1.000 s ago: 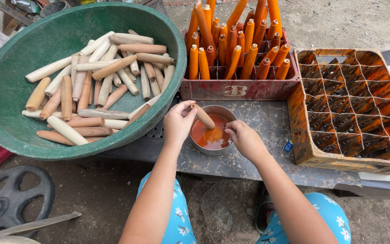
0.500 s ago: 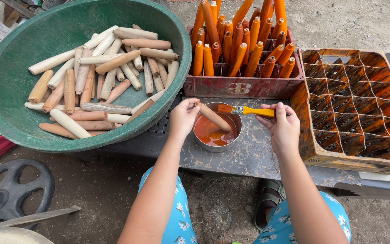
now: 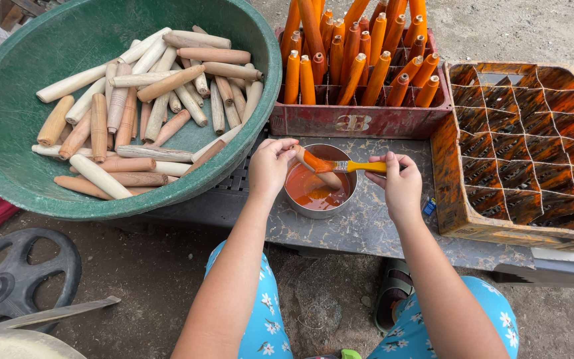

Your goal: The person repeatedly picks up light-colored wooden rods from a green basin, dips a brush into a small metal container of orange liquid, and coats each rod. After painting, the rods are placed upright into a red crate. The process continues with multiple rods.

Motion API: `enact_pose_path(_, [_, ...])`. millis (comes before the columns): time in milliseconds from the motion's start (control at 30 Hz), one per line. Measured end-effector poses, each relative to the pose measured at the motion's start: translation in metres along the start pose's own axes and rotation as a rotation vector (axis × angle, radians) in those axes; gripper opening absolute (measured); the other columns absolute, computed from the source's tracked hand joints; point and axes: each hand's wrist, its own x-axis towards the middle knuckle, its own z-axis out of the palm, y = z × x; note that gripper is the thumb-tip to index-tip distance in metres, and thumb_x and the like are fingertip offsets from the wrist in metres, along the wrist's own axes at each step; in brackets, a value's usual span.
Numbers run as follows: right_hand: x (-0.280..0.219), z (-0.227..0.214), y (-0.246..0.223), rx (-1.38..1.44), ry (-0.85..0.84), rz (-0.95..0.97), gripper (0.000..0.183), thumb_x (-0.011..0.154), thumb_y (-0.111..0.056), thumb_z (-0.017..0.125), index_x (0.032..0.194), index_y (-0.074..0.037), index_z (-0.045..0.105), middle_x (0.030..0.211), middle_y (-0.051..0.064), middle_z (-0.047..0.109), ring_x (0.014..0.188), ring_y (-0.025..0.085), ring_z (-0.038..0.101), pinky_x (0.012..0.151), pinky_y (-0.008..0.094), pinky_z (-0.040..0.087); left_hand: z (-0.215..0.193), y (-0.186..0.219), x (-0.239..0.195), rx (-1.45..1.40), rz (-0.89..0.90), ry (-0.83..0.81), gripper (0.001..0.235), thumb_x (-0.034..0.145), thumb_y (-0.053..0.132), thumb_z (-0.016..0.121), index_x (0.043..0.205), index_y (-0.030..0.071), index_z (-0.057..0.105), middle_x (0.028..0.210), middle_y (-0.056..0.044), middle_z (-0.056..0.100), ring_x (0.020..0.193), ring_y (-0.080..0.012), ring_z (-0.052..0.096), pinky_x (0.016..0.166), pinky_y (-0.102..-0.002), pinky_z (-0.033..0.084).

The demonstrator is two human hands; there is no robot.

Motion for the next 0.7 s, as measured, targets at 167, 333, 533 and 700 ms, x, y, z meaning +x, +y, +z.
enact_pose_path(167, [-0.003, 0.000, 0.007, -0.303, 0.009, -0.066, 0.023, 0.107, -0.020, 0.050, 0.104, 0.003, 0.055, 0.107, 0.016, 0.073, 0.099, 0.023, 0.075, 0.083, 0.034, 0.067, -0.001, -0.003, 0.002, -0.036, 0.009, 0.007, 0.019, 0.091, 0.014, 0.073, 0.109, 0.012, 0.079, 0.101, -0.002, 0.072, 0.085, -0.0129, 0.072, 0.081, -0.027, 0.058])
enact_pose_path(333, [-0.026, 0.016, 0.008, -0.963, 0.007, -0.359, 0.018, 0.104, -0.019, 0.061, 0.103, -0.001, 0.067, 0.099, 0.018, 0.074, 0.089, 0.033, 0.071, 0.078, 0.043, 0.057, -0.001, -0.003, 0.001, 0.023, -0.031, 0.030, 0.020, 0.089, 0.016, 0.075, 0.108, 0.012, 0.079, 0.099, -0.003, 0.072, 0.082, -0.0138, 0.071, 0.079, -0.029, 0.058])
enact_pose_path(533, [-0.039, 0.037, -0.009, -0.982, -0.013, -0.344, 0.019, 0.103, -0.021, 0.064, 0.104, -0.002, 0.066, 0.098, 0.019, 0.072, 0.086, 0.035, 0.071, 0.075, 0.043, 0.055, -0.007, -0.001, -0.001, 0.070, 0.010, 0.041, 0.020, 0.089, 0.018, 0.075, 0.108, 0.012, 0.080, 0.096, -0.003, 0.072, 0.082, -0.0155, 0.071, 0.077, -0.030, 0.057])
enact_pose_path(700, [-0.043, 0.045, -0.022, -0.574, -0.052, -0.310, 0.017, 0.106, -0.015, 0.056, 0.105, 0.001, 0.062, 0.105, 0.012, 0.075, 0.096, 0.022, 0.075, 0.083, 0.033, 0.062, -0.007, 0.002, -0.002, 0.071, 0.019, 0.039, 0.020, 0.089, 0.018, 0.075, 0.107, 0.011, 0.079, 0.095, -0.003, 0.072, 0.082, -0.0159, 0.071, 0.078, -0.031, 0.057])
